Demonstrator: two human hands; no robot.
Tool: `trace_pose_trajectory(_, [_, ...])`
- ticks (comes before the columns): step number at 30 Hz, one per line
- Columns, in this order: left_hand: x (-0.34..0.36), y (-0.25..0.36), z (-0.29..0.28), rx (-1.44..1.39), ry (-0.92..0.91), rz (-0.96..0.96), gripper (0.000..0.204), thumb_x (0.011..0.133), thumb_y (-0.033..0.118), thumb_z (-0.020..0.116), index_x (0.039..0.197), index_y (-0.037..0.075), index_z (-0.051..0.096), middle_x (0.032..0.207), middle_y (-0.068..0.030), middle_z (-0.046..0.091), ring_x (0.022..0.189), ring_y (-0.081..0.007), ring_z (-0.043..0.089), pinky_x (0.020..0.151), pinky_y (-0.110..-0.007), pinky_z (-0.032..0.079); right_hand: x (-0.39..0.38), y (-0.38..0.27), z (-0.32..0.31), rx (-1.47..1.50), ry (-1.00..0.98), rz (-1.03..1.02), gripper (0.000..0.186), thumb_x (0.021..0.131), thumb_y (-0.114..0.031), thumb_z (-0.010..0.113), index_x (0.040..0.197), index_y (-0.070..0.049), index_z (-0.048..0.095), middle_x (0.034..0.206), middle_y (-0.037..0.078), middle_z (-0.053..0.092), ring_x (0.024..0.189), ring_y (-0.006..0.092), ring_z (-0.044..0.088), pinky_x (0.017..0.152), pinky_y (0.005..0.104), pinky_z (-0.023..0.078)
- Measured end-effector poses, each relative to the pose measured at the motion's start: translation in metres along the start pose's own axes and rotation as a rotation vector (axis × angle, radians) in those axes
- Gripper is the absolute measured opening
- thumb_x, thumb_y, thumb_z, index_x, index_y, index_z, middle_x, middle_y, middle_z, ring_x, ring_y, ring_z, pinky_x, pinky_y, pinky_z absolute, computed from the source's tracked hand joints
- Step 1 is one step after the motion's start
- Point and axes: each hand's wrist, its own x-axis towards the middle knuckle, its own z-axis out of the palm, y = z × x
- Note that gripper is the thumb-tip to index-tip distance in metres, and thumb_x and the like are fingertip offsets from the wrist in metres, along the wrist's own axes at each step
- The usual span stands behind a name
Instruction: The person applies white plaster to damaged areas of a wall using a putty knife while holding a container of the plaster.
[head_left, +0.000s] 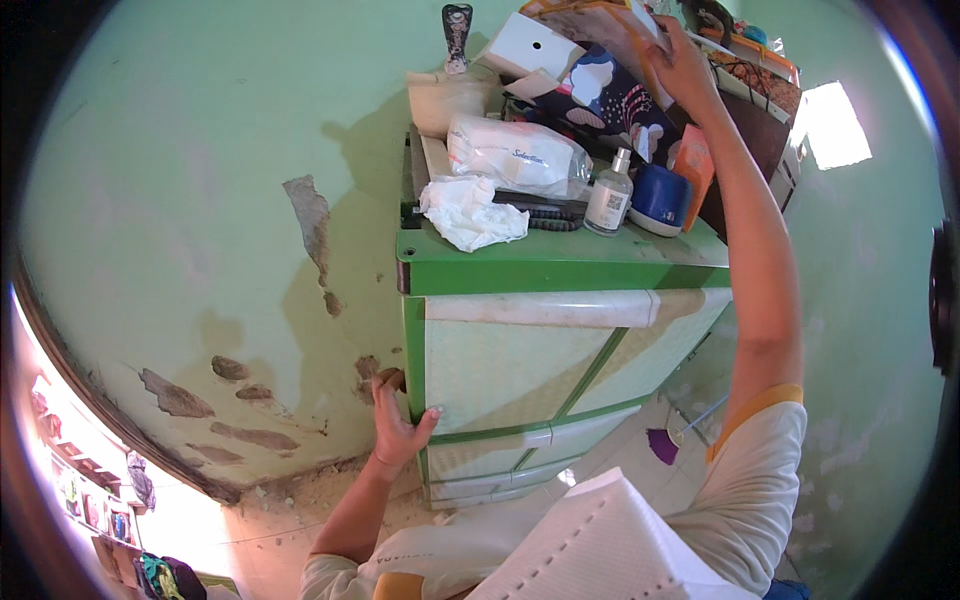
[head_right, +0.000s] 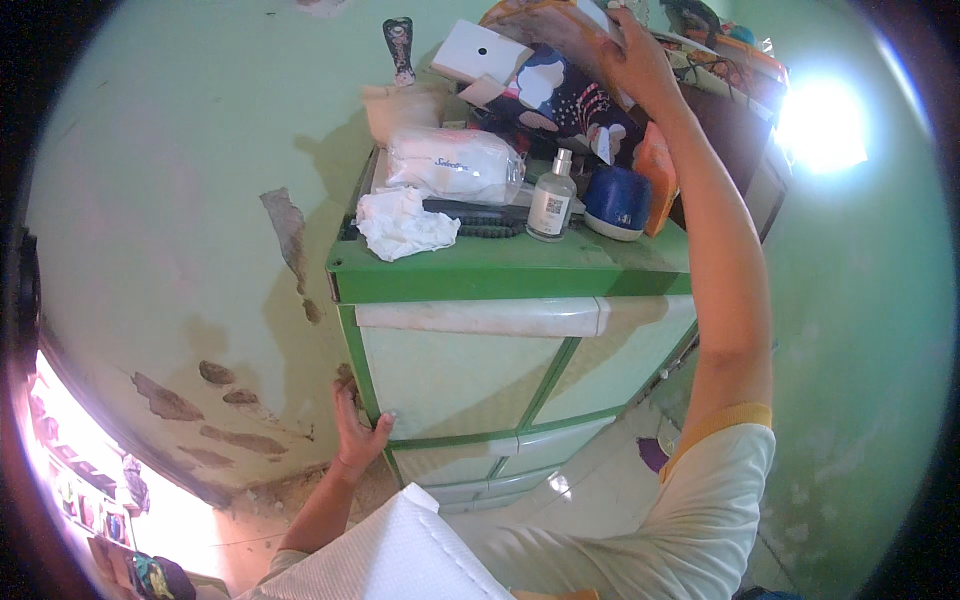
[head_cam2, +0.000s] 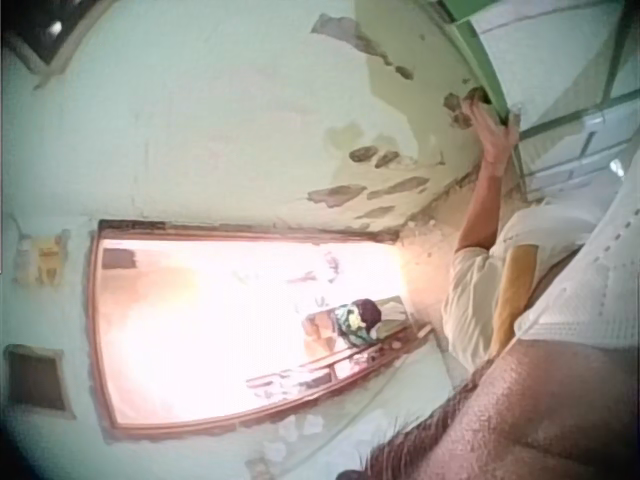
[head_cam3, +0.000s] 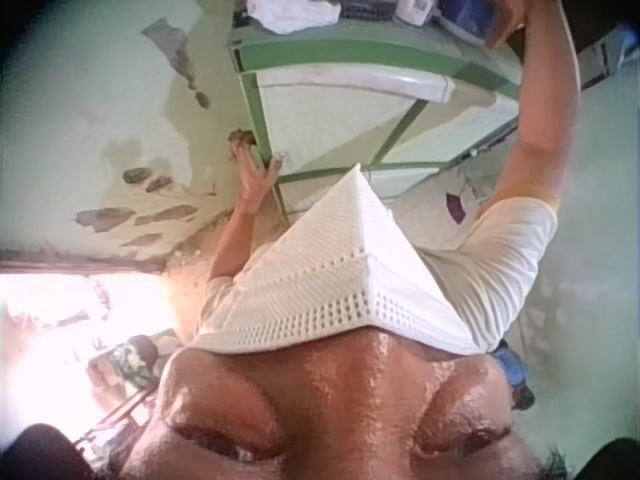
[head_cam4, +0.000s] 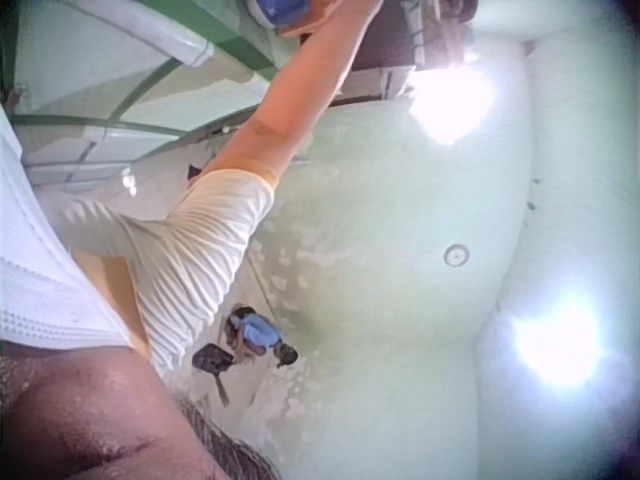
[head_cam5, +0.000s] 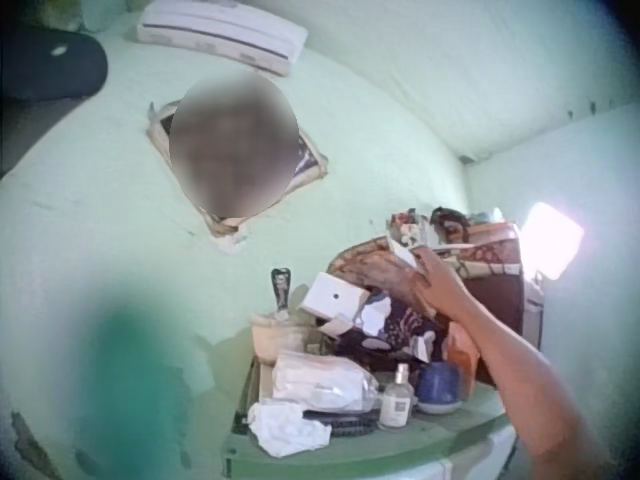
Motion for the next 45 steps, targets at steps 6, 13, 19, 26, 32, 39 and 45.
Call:
trace_pose_trajectory(6, [0.002,0.000,-0.001,-0.036,0.018,-0.011,0.066,0.078,0.037,0.075,0.117,-0.007,0.044,0.110,-0.0236,0.046,0.103,-0.0381,0.045,0.092,-0.047,0.039,0.019,-0.058,0.000,0.024,0.248,0.067,0.047,0.085,-0.018,0.067,0.125,-0.002,0.050,0.115,0.023,0.060,0.107,0.0353,0.060,0.092,0.0427,0.047])
trace_pose_trajectory(13, [0.005,0.004,-0.008,0.013,-0.021,0.013,0.071,0.077,0.037,0.076,0.121,-0.008,0.042,0.111,-0.0244,0.045,0.102,-0.0382,0.047,0.090,-0.046,0.042,0.012,-0.092,0.001,0.224,0.059,-0.051,0.044,0.091,-0.030,0.065,0.130,-0.013,0.053,0.115,0.018,0.064,0.106,0.0303,0.064,0.090,0.0374,0.048])
trace_pose_trajectory(19, [0.008,0.004,-0.008,0.009,-0.035,0.029,0.071,0.077,0.036,0.077,0.121,-0.008,0.043,0.111,-0.0245,0.046,0.101,-0.0382,0.049,0.088,-0.045,0.044,0.019,-0.075,-0.014,0.134,0.060,-0.150,0.055,0.087,-0.029,0.068,0.136,-0.011,0.049,0.128,0.016,0.058,0.118,0.0288,0.057,0.101,0.0364,0.042])
trace_pose_trajectory(26, [0.008,0.002,-0.008,0.033,-0.029,0.056,0.071,0.076,0.038,0.078,0.119,-0.007,0.044,0.110,-0.0241,0.045,0.100,-0.0379,0.049,0.085,-0.044,0.045,0.015,-0.055,-0.011,0.080,0.059,-0.141,0.064,0.085,-0.029,0.070,0.139,-0.009,0.045,0.133,0.017,0.053,0.123,0.0284,0.052,0.104,0.0377,0.039])
trace_pose_trajectory(32, [0.006,0.001,-0.007,0.029,-0.023,0.047,0.072,0.076,0.039,0.078,0.119,-0.007,0.043,0.110,-0.0236,0.045,0.099,-0.0374,0.049,0.085,-0.044,0.045,0.007,-0.057,-0.014,0.093,0.052,-0.108,0.071,0.083,-0.043,0.072,0.138,-0.006,0.044,0.135,0.021,0.051,0.127,0.0352,0.049,0.106,0.0423,0.039])
trace_pose_trajectory(39, [0.006,0.001,-0.012,0.041,-0.018,0.031,0.072,0.076,0.038,0.078,0.120,-0.007,0.043,0.109,-0.0231,0.045,0.098,-0.0367,0.049,0.084,-0.044,0.045,-0.034,-0.049,-0.053,0.051,0.176,0.166,0.055,0.098,-0.040,0.053,0.141,-0.007,0.044,0.136,0.014,0.052,0.127,0.0246,0.048,0.108,0.0367,0.034])
trace_pose_trajectory(45, [-0.001,0.009,-0.003,-0.054,0.047,-0.047,0.068,0.079,0.039,0.074,0.118,-0.008,0.042,0.107,-0.0233,0.045,0.093,-0.0362,0.049,0.082,-0.044,0.044,-0.211,-0.004,-0.108,0.420,0.518,0.731,0.049,0.101,-0.038,0.046,0.128,0.003,0.052,0.129,0.018,0.057,0.124,0.0246,0.052,0.109,0.0384,0.035])
